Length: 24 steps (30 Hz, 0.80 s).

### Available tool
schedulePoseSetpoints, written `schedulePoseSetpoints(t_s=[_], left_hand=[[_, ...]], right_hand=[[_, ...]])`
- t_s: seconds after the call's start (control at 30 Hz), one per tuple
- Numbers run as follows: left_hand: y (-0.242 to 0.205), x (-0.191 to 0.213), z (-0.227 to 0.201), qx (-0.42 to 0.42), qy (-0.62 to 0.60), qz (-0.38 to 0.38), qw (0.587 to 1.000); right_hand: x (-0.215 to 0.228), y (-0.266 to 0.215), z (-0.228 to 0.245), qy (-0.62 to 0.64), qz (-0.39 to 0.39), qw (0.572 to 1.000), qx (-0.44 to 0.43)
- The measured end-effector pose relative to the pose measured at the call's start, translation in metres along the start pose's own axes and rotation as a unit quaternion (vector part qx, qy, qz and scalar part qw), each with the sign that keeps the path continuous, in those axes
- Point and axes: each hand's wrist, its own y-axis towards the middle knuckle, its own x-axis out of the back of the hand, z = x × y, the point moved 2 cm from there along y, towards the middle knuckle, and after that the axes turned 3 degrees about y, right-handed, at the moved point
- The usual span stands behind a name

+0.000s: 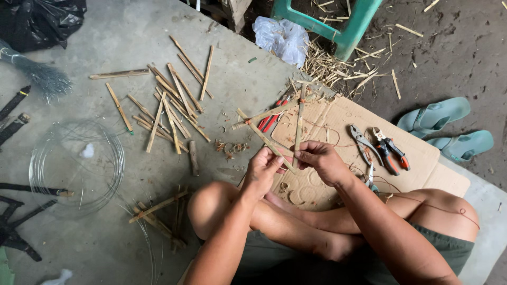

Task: The person assembles a small bamboo frame by tying thin sticks together with string. They use a lighter to burn the string ends and secure the joints, then continue adding more sticks to the structure.

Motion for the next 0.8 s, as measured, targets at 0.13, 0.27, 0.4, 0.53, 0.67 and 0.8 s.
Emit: schedulePoseSetpoints(t_s=[0.13, 0.27, 0.4, 0.53, 0.67, 0.8], left_hand=[[0.000, 0.002, 0.010, 0.017, -0.026, 0.008, 0.999], [0.002, 0.003, 0.014, 0.080, -0.055, -0.006, 0.995], [0.001, 0.004, 0.014, 0.075, -0.045, -0.042, 0.995], [0.001, 0.000, 0.017, 0.000, 0.015, -0.039, 0.999], [0.001, -0.006, 0.019, -0.032, 0.021, -0.047, 0.998], [-0.001, -0.012, 0.013, -0.017, 0.038, -0.051, 0.998]], right_hand=[[-0.008, -0.004, 0.001, -0.049, 0.007, 0.999, 0.008], [-0.021, -0.010, 0.002, -0.113, -0.018, 0.993, 0.012], [-0.028, -0.016, 0.010, -0.224, 0.018, 0.974, 0.037], [-0.031, -0.018, 0.008, -0.266, 0.026, 0.961, 0.074], [-0.030, -0.018, -0.005, -0.167, 0.029, 0.985, 0.045], [-0.027, -0.017, -0.013, -0.154, -0.007, 0.987, 0.040]])
